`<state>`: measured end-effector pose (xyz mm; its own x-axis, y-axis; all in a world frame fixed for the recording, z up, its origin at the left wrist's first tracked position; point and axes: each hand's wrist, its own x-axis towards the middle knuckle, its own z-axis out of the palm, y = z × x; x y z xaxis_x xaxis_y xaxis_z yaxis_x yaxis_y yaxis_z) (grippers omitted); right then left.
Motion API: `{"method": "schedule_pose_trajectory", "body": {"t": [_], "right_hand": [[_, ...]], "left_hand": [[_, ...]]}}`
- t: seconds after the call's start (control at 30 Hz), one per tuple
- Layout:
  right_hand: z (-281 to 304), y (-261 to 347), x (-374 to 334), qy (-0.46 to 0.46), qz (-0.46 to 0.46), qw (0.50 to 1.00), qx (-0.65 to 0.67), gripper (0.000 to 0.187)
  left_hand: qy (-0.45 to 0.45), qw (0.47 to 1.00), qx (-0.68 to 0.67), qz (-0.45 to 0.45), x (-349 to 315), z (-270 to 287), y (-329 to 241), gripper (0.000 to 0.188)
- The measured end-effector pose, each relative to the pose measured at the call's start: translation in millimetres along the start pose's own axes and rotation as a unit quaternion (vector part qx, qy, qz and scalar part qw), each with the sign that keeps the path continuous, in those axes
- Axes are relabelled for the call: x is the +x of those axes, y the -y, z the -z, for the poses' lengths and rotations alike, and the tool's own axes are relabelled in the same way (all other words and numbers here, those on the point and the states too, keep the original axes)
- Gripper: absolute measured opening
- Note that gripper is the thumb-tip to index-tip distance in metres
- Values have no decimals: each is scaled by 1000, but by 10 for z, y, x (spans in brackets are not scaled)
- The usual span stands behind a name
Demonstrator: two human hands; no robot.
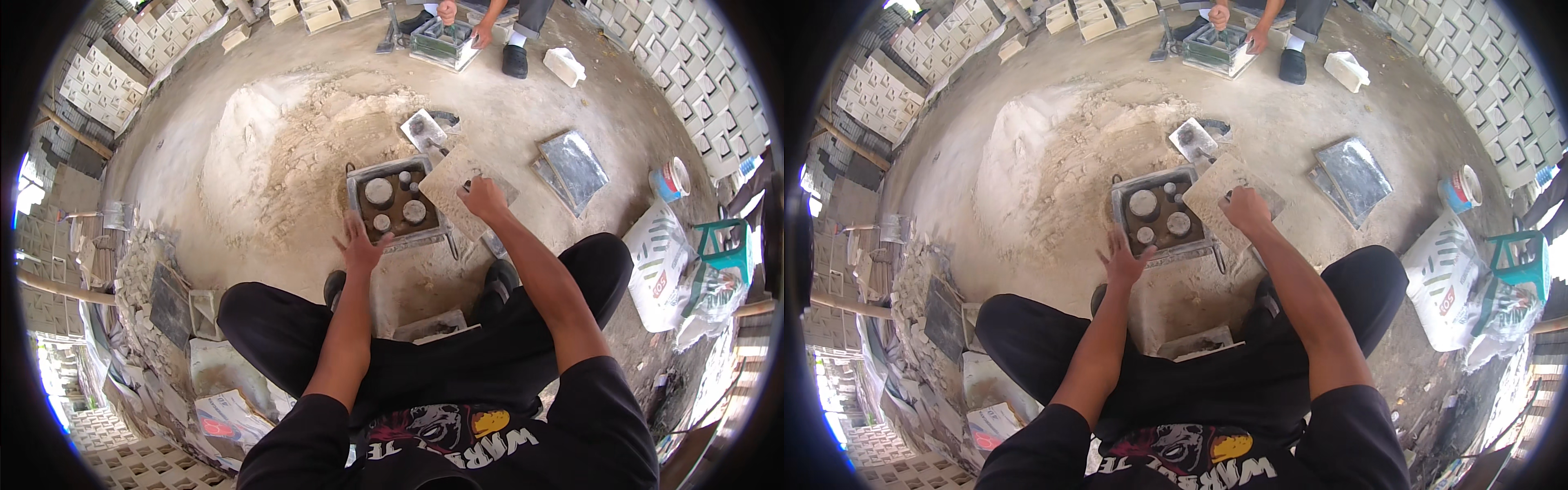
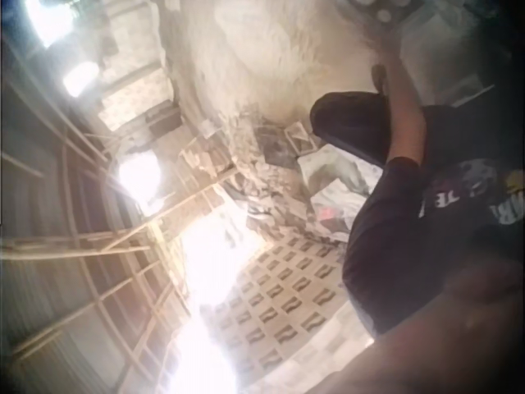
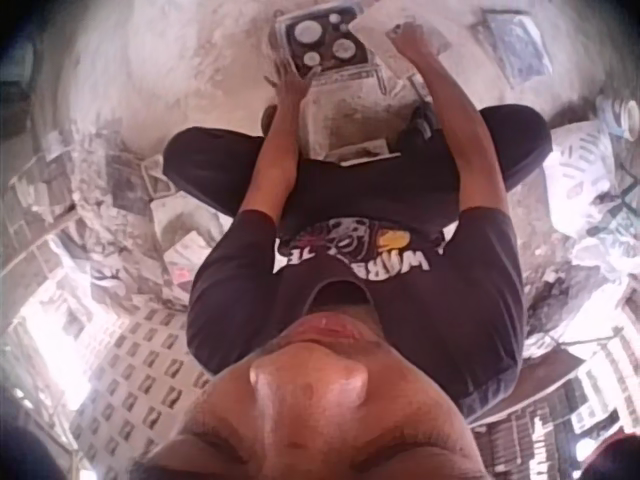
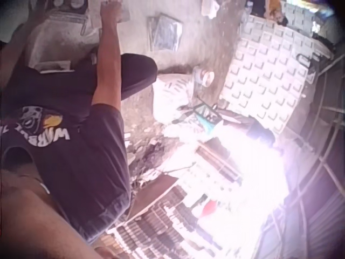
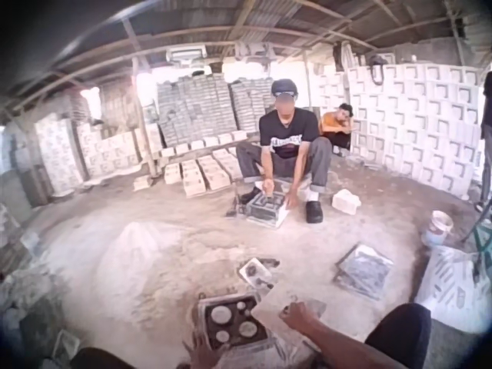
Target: The person uses a wooden board to scoop sand and concrete mix into a metal mold, smoothing the surface and packing the material into circular indentations.
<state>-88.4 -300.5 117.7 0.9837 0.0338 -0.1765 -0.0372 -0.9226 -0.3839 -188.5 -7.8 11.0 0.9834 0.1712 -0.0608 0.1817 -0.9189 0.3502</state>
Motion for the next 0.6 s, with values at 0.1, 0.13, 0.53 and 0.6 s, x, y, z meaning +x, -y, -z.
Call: {"method": "schedule_pose_trajectory", "body": {"t": [0.1,0.13,0.53,0.6], "right_hand": [[27,228,-4,10,14,1000,7,46],[44,299,-19,15,14,1000,10,46],[-117,134,78,-25,-1,999,33,48],[-174,-13,91,-27,-32,998,46,50]], "left_hand": [[-102,984,9,148,96,-137,510,110],[-75,989,24,125,74,-179,553,109],[-99,984,70,130,231,-220,445,83],[-114,984,29,137,316,-97,298,80]]}}
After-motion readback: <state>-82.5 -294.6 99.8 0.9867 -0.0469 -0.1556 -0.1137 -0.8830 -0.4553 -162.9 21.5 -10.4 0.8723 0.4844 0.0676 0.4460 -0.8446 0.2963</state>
